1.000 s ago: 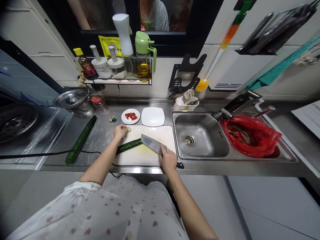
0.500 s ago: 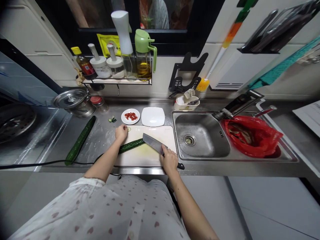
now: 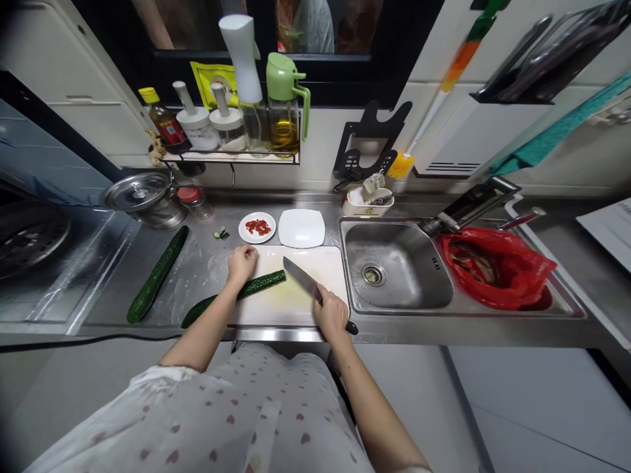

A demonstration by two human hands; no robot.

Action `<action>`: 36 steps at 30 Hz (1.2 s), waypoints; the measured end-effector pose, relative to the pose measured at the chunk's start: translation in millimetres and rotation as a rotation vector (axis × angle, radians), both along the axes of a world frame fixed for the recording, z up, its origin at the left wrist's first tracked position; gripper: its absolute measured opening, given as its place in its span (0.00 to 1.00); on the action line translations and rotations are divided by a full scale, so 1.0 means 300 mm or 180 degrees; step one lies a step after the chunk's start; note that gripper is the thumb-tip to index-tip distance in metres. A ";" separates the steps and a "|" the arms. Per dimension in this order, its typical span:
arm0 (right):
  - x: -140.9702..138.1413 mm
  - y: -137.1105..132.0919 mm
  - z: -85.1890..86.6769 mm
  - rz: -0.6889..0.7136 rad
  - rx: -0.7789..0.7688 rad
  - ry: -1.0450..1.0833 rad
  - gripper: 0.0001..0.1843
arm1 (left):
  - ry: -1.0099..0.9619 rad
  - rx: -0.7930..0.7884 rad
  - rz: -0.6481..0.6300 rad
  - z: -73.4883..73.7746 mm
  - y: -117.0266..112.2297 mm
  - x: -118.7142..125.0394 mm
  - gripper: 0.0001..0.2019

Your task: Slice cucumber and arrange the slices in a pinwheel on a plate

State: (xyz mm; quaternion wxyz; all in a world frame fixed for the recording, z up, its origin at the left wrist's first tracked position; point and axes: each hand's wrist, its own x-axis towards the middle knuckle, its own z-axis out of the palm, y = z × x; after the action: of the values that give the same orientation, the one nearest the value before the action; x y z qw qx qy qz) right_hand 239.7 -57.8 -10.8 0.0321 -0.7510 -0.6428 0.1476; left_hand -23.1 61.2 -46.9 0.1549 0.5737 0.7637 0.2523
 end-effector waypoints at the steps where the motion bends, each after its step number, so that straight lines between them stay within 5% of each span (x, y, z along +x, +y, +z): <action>1: -0.003 0.003 0.001 -0.0058 -0.0049 0.0063 0.23 | -0.0059 0.0095 -0.0175 0.006 -0.022 0.015 0.10; 6: -0.032 0.028 0.008 -0.0163 -0.0266 0.0345 0.19 | -0.0172 0.0351 -0.1204 0.032 -0.153 0.089 0.10; 10: -0.065 0.048 0.018 0.0114 -0.0246 0.0458 0.17 | 0.0126 0.0341 -0.1654 0.037 -0.226 0.119 0.12; 36: -0.203 0.084 0.072 0.0569 -0.0685 0.0315 0.18 | 0.0346 0.0468 -0.2009 -0.041 -0.217 0.115 0.16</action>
State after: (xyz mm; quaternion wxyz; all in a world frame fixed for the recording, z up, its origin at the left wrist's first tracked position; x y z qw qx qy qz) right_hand 178.8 -32.5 10.7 -0.0302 -0.6817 -0.6852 0.2547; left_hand 11.5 -4.0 -59.3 0.1426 0.8044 0.5351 0.2152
